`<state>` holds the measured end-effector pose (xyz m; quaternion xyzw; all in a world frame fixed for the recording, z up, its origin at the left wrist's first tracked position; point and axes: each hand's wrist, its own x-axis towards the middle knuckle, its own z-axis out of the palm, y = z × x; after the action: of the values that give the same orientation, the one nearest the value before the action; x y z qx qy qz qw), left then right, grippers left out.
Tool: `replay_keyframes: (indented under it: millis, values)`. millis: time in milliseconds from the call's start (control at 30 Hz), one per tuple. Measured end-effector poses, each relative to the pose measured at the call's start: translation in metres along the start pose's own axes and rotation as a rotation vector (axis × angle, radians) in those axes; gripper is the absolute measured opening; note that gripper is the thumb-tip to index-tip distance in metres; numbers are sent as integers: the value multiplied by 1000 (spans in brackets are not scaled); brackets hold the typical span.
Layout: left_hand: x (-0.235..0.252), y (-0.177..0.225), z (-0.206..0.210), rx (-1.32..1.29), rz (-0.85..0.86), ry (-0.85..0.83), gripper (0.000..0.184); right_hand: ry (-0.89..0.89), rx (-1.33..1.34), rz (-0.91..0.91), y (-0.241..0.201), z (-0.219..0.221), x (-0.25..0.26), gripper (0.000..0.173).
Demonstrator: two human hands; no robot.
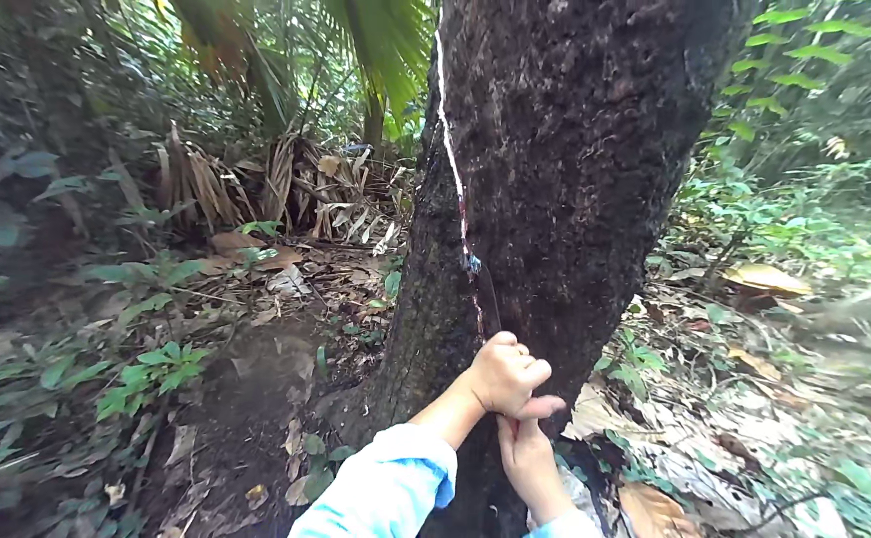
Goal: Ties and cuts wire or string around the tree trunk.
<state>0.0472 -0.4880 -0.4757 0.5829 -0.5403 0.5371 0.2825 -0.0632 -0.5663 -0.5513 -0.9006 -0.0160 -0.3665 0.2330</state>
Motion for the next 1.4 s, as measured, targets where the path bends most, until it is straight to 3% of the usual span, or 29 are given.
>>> replay_keyframes:
  millis: [100, 300, 433, 700, 1033, 1100, 1167, 1267, 1400]
  values:
    - [14, -11, 1, -5, -27, 32, 57, -58, 5, 9, -7, -13, 20, 33]
    - [22, 48, 3, -89, -217, 27, 51, -265, -40, 92, -20, -96, -15, 38]
    - [33, 56, 11, -66, -291, 39, 50, -327, -48, 70, -11, -119, -7, 39]
    - [32, 47, 36, 38, -281, 52, 50, -214, -136, -81, 43, -94, 9, 37]
    - [8, 23, 42, 135, -132, 66, 56, -7, -117, -161, 58, -32, 10, 25]
    - [18, 7, 29, 166, -182, 46, 50, -62, -79, -123, 34, -33, 34, 26]
    - [39, -24, 3, 153, -257, 19, 43, -221, 2, -38, -12, -45, 76, 39]
    - [76, -56, -49, 153, -306, 130, 36, -407, 262, -14, -62, -60, 119, 53]
    - [76, -50, -100, 394, -478, 355, 31, -327, 532, -166, -36, -61, 106, 58]
